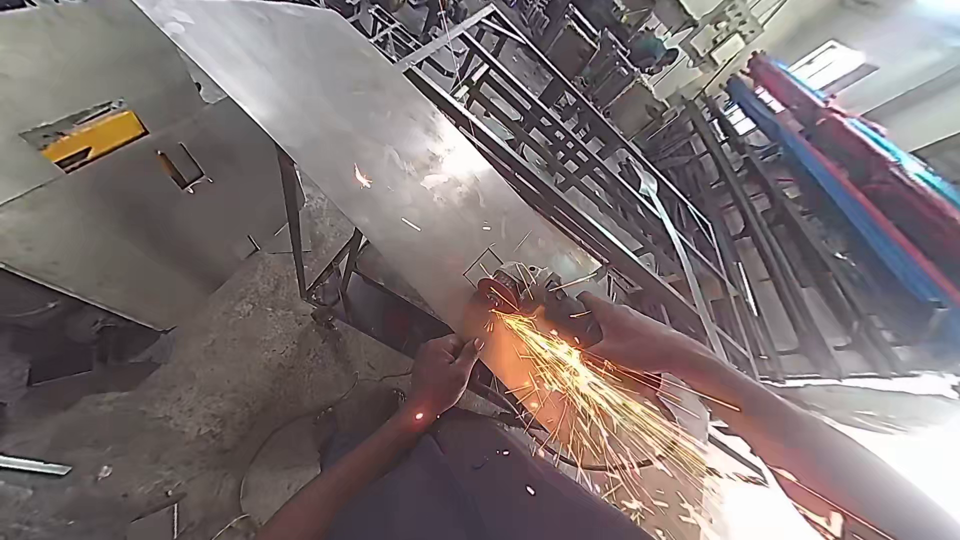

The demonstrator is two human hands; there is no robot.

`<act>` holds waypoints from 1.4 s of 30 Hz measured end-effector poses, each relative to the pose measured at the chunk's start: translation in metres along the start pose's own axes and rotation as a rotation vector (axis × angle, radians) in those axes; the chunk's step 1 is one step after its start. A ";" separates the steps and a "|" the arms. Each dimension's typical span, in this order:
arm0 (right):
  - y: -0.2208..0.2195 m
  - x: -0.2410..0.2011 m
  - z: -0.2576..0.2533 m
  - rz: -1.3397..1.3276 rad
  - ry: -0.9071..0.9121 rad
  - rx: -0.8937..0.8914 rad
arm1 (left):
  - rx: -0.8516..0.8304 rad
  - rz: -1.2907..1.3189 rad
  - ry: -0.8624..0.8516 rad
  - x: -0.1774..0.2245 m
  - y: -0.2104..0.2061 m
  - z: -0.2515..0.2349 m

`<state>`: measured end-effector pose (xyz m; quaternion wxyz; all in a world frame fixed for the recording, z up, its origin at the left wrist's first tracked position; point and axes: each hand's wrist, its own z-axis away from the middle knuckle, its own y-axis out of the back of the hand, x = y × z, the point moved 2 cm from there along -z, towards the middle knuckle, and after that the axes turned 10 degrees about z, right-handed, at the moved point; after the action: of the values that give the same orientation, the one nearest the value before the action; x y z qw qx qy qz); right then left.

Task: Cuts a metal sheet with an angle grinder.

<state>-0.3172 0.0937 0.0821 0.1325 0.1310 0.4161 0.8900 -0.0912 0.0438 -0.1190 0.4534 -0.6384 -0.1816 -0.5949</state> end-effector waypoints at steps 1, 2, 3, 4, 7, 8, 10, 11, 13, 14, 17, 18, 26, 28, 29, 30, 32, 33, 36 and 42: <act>-0.001 0.001 0.000 -0.004 0.001 0.014 | -0.009 -0.011 0.013 0.002 0.000 0.001; -0.001 0.003 -0.001 -0.006 -0.003 0.007 | -0.016 -0.011 0.016 0.001 0.000 0.000; -0.001 0.003 -0.001 -0.010 -0.015 0.003 | -0.020 -0.008 0.007 0.000 0.001 -0.001; -0.001 0.002 0.000 -0.021 -0.026 -0.002 | -0.020 0.001 0.002 -0.002 0.001 -0.002; 0.003 0.000 0.007 -0.008 -0.036 -0.011 | -0.021 -0.009 -0.017 -0.003 0.001 -0.003; 0.003 0.000 0.011 0.003 -0.037 -0.007 | -0.020 -0.025 -0.020 -0.003 0.002 -0.004; 0.002 0.003 0.019 -0.001 -0.056 0.011 | -0.025 -0.053 -0.023 -0.003 0.003 -0.004; 0.000 0.006 0.024 -0.031 -0.072 0.023 | -0.033 -0.059 -0.025 -0.002 0.004 -0.004; -0.006 0.012 0.036 -0.146 -0.118 0.083 | -0.051 -0.051 -0.026 -0.001 0.006 -0.004; -0.009 0.015 0.044 -0.229 -0.144 0.125 | -0.060 -0.046 -0.025 0.000 0.006 -0.005; -0.026 0.027 0.069 -0.477 -0.209 0.268 | -0.074 -0.099 -0.031 0.002 0.008 -0.004; -0.032 0.031 0.078 -0.552 -0.228 0.321 | -0.088 -0.160 -0.024 0.003 0.009 -0.004; -0.115 0.064 0.135 -1.117 -0.329 0.724 | -0.188 -0.953 -0.846 0.102 0.015 0.022; -0.135 0.069 0.142 -1.202 -0.332 0.799 | -0.360 -1.145 -0.864 0.121 0.001 -0.003; -0.142 0.071 0.144 -1.228 -0.359 0.817 | -0.474 -1.305 -0.783 0.123 -0.004 -0.022; -0.150 0.072 0.146 -1.258 -0.387 0.829 | -0.603 -1.479 -0.623 0.121 -0.008 -0.040; -0.163 0.078 0.150 -1.319 -0.422 0.847 | -0.813 -1.753 -0.274 0.126 -0.020 -0.067; -0.168 0.082 0.151 -1.345 -0.420 0.858 | -0.821 -1.798 -0.286 0.135 -0.026 -0.072; -0.189 0.090 0.160 -1.448 -0.389 0.934 | -0.804 -1.719 -0.394 0.165 -0.031 -0.064; -0.220 0.102 0.184 -1.568 -0.372 1.040 | -0.726 -1.916 -0.368 0.133 -0.018 -0.065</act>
<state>-0.3212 0.3949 0.0382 0.6796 -0.0030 0.7007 0.2171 -0.1136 -0.0393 0.0029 -0.4631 -0.4055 -0.4890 -0.6180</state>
